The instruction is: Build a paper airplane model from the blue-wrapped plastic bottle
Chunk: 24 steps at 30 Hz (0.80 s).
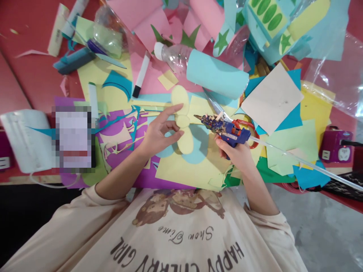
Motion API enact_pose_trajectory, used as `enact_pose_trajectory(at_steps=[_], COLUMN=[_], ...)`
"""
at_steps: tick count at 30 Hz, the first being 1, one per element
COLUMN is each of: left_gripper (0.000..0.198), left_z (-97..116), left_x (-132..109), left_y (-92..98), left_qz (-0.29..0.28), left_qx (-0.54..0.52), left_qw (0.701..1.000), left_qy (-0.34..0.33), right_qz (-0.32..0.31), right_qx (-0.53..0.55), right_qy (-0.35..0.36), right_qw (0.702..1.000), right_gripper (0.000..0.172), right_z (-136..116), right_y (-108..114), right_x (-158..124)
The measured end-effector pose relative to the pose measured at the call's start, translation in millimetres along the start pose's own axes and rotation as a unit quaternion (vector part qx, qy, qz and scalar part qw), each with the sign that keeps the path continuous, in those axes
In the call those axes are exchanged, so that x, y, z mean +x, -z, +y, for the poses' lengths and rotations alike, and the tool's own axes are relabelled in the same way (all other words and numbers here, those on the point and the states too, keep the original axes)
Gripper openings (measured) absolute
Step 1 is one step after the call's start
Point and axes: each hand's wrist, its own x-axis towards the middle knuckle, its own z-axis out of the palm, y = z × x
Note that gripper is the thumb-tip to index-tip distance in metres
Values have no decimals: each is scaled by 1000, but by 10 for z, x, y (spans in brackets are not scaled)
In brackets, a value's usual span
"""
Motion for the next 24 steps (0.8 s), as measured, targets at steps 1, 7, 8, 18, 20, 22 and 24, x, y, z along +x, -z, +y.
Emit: enact_pose_trajectory(at_steps=[1,7,8,18,20,22,24], left_gripper=[59,60,60,61,62,62,62], left_z=[4,13,11,5,7,9,13], left_x=[-2,-6,-6,-8,-8,-7,-7], left_y=[-4,-20,-21,-22,-21,-22,-23], left_qz=[-1,-13,-15,-16,-17,-17,-15], left_qx=[2,25,28,42,41,40,41], left_qw=[1000,1000,999,999,999,999,999], left_qy=[2,8,7,-6,-10,-13,-9], right_qz=[-7,-11,-8,-23,-22,-24,-26], right_qx=[3,-73,-86,-127,-130,-129,-132], right_qy=[-1,-3,0,16,20,26,29], right_qw=[1000,997,996,992,991,991,990], right_gripper=[22,21,21,21,21,21,23], right_z=[-11,-104,-109,14,24,17,-6], right_y=[-2,-75,-85,-43,-41,-48,-62], right_x=[-10,-35,-32,30,34,32,22])
